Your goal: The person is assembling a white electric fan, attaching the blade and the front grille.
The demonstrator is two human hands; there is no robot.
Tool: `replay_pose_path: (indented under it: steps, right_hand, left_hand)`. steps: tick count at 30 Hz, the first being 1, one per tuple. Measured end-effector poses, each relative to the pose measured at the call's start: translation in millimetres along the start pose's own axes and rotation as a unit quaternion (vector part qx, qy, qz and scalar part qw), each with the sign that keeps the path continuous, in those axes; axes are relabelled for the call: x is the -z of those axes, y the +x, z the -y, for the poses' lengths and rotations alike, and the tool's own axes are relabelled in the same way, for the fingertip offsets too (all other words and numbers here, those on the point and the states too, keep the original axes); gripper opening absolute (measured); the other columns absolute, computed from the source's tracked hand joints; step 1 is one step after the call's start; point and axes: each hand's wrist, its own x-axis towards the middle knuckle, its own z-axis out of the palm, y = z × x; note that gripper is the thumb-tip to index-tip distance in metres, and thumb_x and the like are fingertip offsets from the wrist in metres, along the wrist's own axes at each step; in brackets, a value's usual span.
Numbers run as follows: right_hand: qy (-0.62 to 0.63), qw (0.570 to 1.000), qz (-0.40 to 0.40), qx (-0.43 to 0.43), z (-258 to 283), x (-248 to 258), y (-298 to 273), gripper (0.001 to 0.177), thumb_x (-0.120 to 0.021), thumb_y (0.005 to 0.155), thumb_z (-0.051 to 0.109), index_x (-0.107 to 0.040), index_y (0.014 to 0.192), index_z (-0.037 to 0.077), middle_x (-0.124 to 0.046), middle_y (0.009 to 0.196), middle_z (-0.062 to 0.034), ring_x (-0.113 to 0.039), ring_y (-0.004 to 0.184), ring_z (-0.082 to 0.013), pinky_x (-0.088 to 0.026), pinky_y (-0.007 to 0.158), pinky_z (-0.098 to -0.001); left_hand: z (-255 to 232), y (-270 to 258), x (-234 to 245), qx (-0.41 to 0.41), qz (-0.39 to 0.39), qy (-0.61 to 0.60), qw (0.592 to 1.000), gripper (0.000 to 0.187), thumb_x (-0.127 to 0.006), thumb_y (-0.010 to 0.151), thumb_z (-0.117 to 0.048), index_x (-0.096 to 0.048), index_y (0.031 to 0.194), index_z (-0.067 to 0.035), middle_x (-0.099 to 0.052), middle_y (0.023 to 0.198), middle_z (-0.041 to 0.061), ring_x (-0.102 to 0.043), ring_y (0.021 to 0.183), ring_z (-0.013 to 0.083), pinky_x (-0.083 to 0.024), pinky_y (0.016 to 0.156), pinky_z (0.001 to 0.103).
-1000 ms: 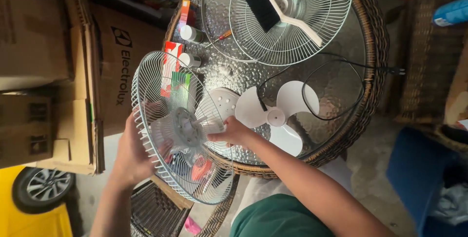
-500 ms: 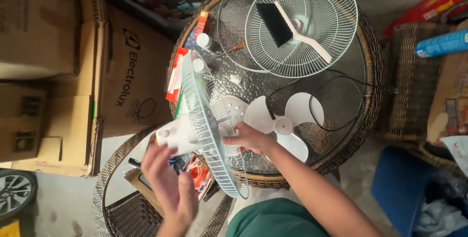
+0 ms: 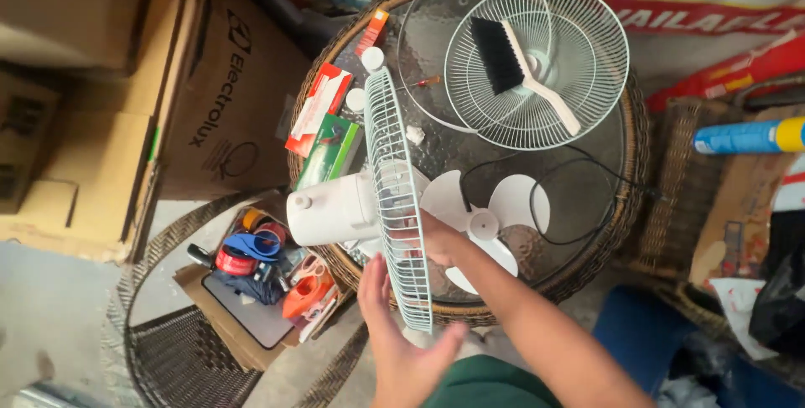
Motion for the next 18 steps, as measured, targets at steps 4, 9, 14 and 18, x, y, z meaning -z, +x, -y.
replay_pose_path:
  steps: [4,9,14,18]
  right_hand:
    - [0.001,1.0,0.024,0.0,-12.1,9.7,7.9,0.034,-0.079,0.086,0.018,-0.061,0.115,0.016,-0.066,0.108,0.0031,-0.065,0.101,-0.0124,-0.055,0.08,-0.0364]
    - [0.094,0.986,0.124,0.065,-53.6,42.9,36.6,0.03,-0.08,0.099,0.015,-0.059,0.12,0.009,-0.063,0.108,-0.0049,-0.063,0.098,-0.0218,-0.053,0.083,-0.0405]
    - [0.082,0.994,0.055,-0.054,-25.2,45.3,26.1,0.042,-0.072,0.088,0.02,-0.056,0.126,0.024,-0.065,0.112,0.0039,-0.065,0.102,-0.0123,-0.054,0.083,-0.0345]
    - [0.049,0.999,0.011,-0.011,0.2,47.2,13.2,0.039,-0.073,0.091,0.014,-0.05,0.124,0.019,-0.063,0.114,0.0001,-0.063,0.1,-0.0148,-0.049,0.079,-0.0367]
  left_hand:
    - [14.2,-12.2,-24.3,0.045,-0.064,0.038,0.996,0.1,-0.089,0.067,-0.022,-0.036,0.148,0.003,-0.046,0.146,0.022,-0.051,0.136,0.0327,-0.04,0.114,0.042]
    - [25.5,-17.2,-59.2,-0.001,-0.255,0.119,0.96,0.072,-0.078,0.076,0.001,-0.048,0.141,0.005,-0.058,0.139,0.023,-0.062,0.129,0.0334,-0.048,0.111,0.039]
    - [29.9,-12.4,-84.4,-0.014,-0.358,0.113,0.927,0.057,-0.071,0.082,0.011,-0.055,0.137,0.01,-0.065,0.137,0.026,-0.068,0.125,0.0334,-0.054,0.108,0.039]
    - [22.7,-4.4,-94.0,-0.047,-0.408,0.149,0.9,0.05,-0.073,0.084,0.011,-0.057,0.131,0.013,-0.067,0.131,0.027,-0.07,0.121,0.0347,-0.056,0.106,0.039]
